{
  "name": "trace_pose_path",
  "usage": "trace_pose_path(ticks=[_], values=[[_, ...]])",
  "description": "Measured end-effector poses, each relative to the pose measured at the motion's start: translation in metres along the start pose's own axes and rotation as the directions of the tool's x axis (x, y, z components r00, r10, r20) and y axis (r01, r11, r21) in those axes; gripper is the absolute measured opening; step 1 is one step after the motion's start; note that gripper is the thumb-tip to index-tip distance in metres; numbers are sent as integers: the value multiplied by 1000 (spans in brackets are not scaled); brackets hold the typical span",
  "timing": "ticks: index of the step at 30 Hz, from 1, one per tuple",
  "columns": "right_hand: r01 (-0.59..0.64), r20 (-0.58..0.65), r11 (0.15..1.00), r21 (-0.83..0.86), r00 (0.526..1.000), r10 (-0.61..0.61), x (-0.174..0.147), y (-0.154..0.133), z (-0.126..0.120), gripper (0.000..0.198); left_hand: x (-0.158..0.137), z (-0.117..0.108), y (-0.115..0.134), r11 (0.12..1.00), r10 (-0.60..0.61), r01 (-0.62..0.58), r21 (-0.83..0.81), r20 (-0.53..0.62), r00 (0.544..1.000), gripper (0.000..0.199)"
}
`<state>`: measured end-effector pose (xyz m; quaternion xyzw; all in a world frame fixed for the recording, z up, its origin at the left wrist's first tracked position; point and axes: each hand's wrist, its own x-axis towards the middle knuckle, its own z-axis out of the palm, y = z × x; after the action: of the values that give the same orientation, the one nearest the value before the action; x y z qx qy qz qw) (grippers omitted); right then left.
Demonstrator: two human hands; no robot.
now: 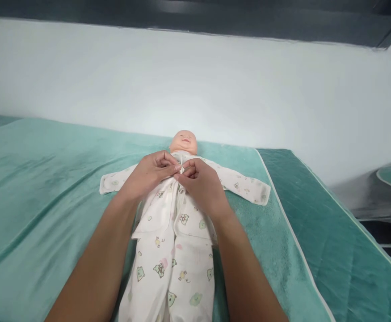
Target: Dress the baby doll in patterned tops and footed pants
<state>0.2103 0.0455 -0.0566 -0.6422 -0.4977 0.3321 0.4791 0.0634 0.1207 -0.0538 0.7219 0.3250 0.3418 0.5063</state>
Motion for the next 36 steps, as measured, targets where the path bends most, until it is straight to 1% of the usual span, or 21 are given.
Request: trace_pose_path(ticks=[3, 6, 12, 15, 19, 21, 23, 25, 28, 30, 32, 33, 34, 36], values=[[31, -30, 995, -92, 999, -33, -1, -2, 5, 20, 0, 2, 1, 1000, -21, 21, 12, -8, 1000, 27], [50, -40, 989, -141, 998, -56, -1, -1, 8, 18, -1, 3, 1, 999, -40, 40, 15, -18, 999, 25], [54, -17, 992, -114, 998, -56, 0, 2, 6, 24, 1, -1, -2, 996, -12, 16, -93, 42, 999, 15], [62, -1, 995, -84, 998, -63, 1, 5, 3, 29, 0, -5, -1, 995, -6, 12, -94, 62, 998, 14], [55, 63, 998, 12, 996, -56, 3, 7, -2, 32, -3, -4, 5, 1000, -26, 25, 17, 72, 997, 14], [51, 99, 993, 108, 993, -62, 5, 9, -4, 31, -3, -2, 5, 996, -30, 25, 85, 46, 998, 14], [53, 111, 973, 223, 991, -79, 7, 12, -5, 30, -2, 1, 4, 988, -17, 14, 152, 15, 1000, 15], [63, 80, 946, 318, 993, -92, 10, 15, -5, 26, 1, 2, 0, 977, 28, -24, 211, -20, 999, 18], [118, -40, 922, 368, 993, -111, 12, 21, -1, 19, 6, 4, -9, 939, 163, -141, 314, -47, 985, 28], [184, -161, 929, 322, 977, -138, 14, 26, 1, 17, 9, 5, -14, 892, 244, -214, 398, -27, 969, 37], [254, -252, 946, 203, 947, -200, 17, 30, 4, 17, 11, 5, -18, 848, 272, -239, 472, -1, 962, 42], [280, -261, 951, 131, 935, -240, 19, 32, 4, 19, 11, 6, -20, 834, 270, -233, 501, -1, 963, 42], [299, -244, 952, 64, 930, -276, 20, 34, 5, 20, 12, 6, -21, 823, 262, -220, 523, -5, 965, 42], [317, -173, 948, -29, 932, -317, 24, 38, 5, 24, 12, 7, -22, 813, 240, -190, 550, -20, 971, 42]])
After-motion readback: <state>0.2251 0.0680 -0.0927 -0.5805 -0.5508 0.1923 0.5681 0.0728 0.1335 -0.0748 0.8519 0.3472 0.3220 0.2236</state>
